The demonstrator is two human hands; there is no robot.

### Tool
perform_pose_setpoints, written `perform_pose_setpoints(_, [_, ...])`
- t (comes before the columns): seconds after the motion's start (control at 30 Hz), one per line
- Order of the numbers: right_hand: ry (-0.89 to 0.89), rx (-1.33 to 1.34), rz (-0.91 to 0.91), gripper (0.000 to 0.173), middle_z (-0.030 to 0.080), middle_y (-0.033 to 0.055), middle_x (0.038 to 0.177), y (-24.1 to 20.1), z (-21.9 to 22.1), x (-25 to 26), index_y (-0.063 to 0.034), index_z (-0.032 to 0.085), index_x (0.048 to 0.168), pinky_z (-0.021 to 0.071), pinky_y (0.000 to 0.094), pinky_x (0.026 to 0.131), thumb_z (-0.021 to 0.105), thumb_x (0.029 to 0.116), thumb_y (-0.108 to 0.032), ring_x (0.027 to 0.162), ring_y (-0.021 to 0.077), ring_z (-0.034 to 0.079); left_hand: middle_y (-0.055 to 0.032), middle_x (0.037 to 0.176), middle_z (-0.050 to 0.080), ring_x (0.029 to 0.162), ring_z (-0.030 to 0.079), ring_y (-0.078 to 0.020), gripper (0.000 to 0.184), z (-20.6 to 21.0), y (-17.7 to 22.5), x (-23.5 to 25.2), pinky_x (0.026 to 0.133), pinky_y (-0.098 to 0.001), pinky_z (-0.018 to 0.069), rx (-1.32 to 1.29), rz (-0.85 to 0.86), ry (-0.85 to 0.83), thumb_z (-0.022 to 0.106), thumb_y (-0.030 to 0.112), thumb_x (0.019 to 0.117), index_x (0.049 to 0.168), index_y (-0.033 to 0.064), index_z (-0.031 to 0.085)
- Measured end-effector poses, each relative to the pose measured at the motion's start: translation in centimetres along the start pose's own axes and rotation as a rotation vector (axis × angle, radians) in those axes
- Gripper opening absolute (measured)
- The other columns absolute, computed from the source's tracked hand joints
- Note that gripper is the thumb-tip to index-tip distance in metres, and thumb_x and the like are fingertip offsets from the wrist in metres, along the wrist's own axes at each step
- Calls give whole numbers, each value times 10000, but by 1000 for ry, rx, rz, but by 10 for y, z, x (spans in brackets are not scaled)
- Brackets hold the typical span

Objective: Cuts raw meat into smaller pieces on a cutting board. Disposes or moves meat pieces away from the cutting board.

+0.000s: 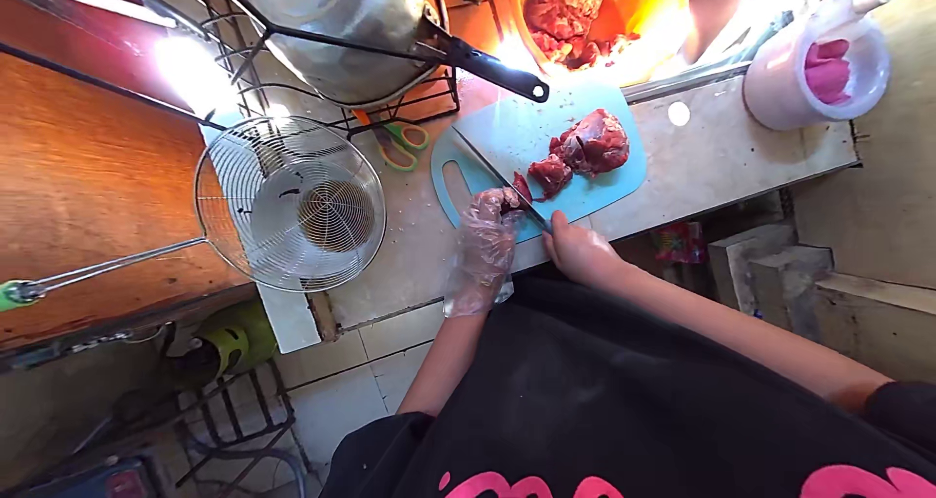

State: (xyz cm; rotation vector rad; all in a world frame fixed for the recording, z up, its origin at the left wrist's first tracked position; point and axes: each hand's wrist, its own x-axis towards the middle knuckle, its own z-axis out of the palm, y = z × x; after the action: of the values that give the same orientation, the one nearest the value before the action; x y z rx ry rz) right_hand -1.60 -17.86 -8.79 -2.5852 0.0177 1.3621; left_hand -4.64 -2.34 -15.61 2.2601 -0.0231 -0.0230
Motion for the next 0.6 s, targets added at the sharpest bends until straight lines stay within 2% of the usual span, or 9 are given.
perform_pose_setpoints(0.13, [38,5,-30,392,683,250,1078,4,6,-2,0,453,1354,532,564,895,321,1139,-301,1073,430,691,-213,1277,641,1179,642,-355,332,7,2,9,1004,-512,518,50,29,29,736,113,929,1228,6,638])
perform_pose_setpoints(0.2, [42,45,-68,419,672,268,1140,20,9,-10,22,448,1390,513,577,935,328,1133,-287,1116,437,672,-221,1274,638,1189,636,-359,342,9,1,14,1013,-511,513,50,27,62,731,111,934,1240,-4,627])
perform_pose_setpoints(0.23, [60,75,-107,431,673,278,1128,32,12,-14,41,458,1385,515,583,932,335,1129,-282,1102,441,675,-213,1278,637,1193,633,-345,350,9,-1,17,1019,-505,515,34,21,76,724,104,939,1254,-4,616])
perform_pose_setpoints(0.3, [69,166,-175,432,667,259,1031,54,11,-17,51,510,1318,518,564,890,348,1124,-299,1013,414,679,-186,1311,619,1223,611,-314,349,1,1,23,1038,-492,503,29,-38,44,690,107,964,1286,20,589])
perform_pose_setpoints(0.4, [123,334,-247,425,629,187,920,69,10,-15,33,568,1234,504,492,814,354,1123,-317,871,316,643,-226,1366,583,1210,611,-378,370,-19,13,31,979,-568,513,75,-150,-32,651,112,994,1349,34,585])
perform_pose_setpoints(0.47, [187,399,-268,427,624,153,881,69,10,-18,19,582,1230,513,461,776,349,1120,-322,812,271,638,-219,1436,554,1271,589,-391,394,-27,15,44,1034,-580,492,97,-96,1,604,112,1026,1410,47,543])
perform_pose_setpoints(0.53, [209,452,-287,418,584,93,799,73,11,-24,-10,584,1202,512,411,690,346,1117,-343,702,212,607,-200,1497,513,1301,574,-393,428,-28,16,49,1036,-581,494,203,-46,57,572,146,1046,1461,74,497])
perform_pose_setpoints(0.6, [222,536,-318,406,515,13,707,80,12,-27,-40,589,1170,491,320,575,344,1111,-358,570,122,540,-216,1453,539,1283,588,-388,423,-22,19,47,1008,-550,521,315,73,161,602,156,1015,1417,48,533])
